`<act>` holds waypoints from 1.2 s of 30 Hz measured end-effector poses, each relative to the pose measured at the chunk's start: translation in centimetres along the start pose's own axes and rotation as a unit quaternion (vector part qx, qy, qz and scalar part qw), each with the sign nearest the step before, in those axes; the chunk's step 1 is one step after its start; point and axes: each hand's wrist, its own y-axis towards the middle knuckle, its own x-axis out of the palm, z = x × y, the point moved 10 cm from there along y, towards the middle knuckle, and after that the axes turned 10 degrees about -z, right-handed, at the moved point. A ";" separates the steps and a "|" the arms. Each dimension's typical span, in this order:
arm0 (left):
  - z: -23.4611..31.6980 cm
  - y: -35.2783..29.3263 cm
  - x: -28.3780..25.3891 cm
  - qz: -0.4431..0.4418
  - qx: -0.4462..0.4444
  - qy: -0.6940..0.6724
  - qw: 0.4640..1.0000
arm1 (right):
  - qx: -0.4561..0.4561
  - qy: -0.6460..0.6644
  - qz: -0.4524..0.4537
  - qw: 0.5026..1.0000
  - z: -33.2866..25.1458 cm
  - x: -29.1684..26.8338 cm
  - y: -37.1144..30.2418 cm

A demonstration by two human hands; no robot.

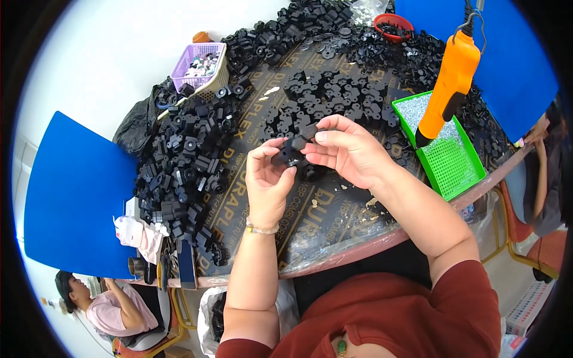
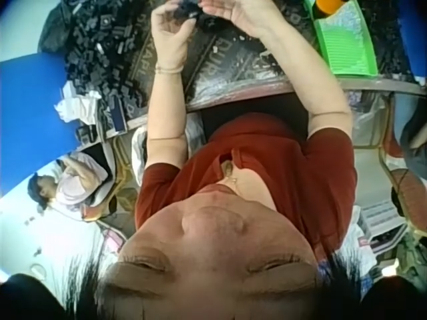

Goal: Assembling and inspecting small black plastic components at a factory workbench.

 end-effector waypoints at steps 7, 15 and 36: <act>0.6 0.0 0.0 0.009 0.026 0.051 0.998 | 0.027 0.001 0.002 1.000 1.0 0.1 -0.2; 0.9 0.0 0.3 -0.012 0.048 0.102 0.994 | 0.039 -0.050 -0.015 0.998 1.6 -0.4 0.0; 0.9 -0.4 0.7 -0.026 0.009 0.041 0.999 | 0.052 -0.168 -0.022 0.984 -0.1 0.4 -0.2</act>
